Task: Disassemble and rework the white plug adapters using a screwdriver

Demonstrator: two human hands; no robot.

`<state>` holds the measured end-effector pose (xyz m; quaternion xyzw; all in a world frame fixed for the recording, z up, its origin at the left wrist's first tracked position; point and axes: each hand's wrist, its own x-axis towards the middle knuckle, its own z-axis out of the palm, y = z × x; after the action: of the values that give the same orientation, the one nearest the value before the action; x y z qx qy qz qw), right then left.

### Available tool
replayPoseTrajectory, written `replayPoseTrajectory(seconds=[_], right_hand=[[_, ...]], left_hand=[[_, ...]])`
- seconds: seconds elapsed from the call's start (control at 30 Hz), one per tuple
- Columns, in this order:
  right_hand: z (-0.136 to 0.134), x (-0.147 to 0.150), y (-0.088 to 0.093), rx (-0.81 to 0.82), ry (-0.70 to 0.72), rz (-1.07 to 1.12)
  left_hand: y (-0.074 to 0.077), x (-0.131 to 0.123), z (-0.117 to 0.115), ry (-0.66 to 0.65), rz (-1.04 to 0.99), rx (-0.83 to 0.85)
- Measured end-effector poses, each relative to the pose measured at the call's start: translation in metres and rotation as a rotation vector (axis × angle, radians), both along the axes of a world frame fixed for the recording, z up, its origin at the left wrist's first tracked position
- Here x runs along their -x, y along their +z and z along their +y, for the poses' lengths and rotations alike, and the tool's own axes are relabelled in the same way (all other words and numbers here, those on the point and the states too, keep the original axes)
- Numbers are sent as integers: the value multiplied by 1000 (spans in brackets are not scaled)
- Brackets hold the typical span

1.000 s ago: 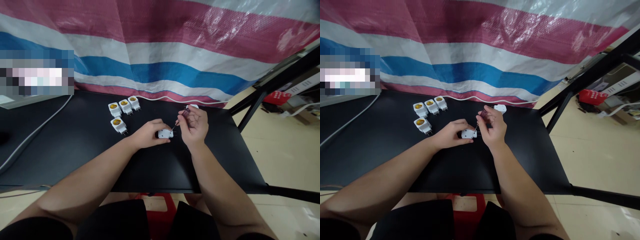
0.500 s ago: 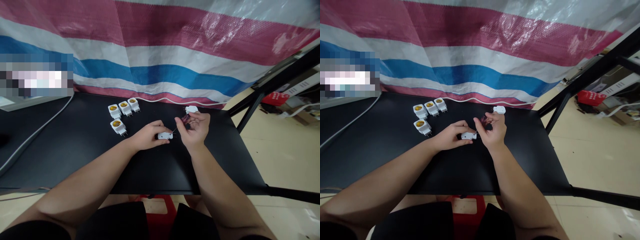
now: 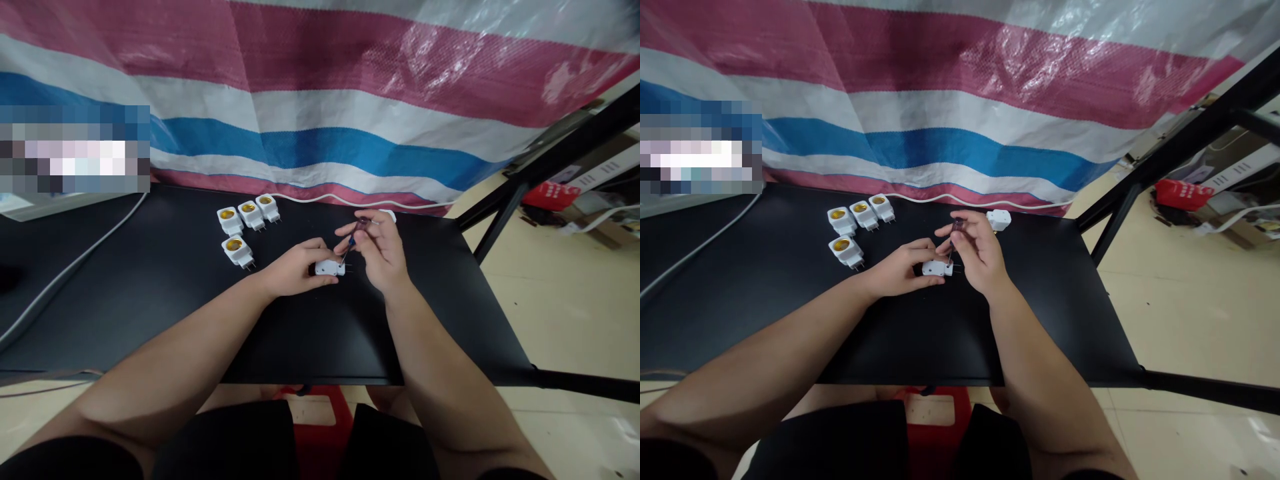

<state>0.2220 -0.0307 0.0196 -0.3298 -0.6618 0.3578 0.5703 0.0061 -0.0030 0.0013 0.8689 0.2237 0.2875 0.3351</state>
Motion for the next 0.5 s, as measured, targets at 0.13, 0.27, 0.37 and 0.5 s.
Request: replayPoseTrajectory(seconds=[0.13,0.27,0.37,0.5], right_hand=[[3,4,5,157,121,173],[3,12,5,224,88,199],[1,15,7,245,79,228],[0,11,13,309,143,315]], left_hand=[[1,0,0,-14,9,-21],[2,0,-1,-10,21,-19],[2,0,-1,-15,20,-19],[-1,-1,0,-30,-1,-16]])
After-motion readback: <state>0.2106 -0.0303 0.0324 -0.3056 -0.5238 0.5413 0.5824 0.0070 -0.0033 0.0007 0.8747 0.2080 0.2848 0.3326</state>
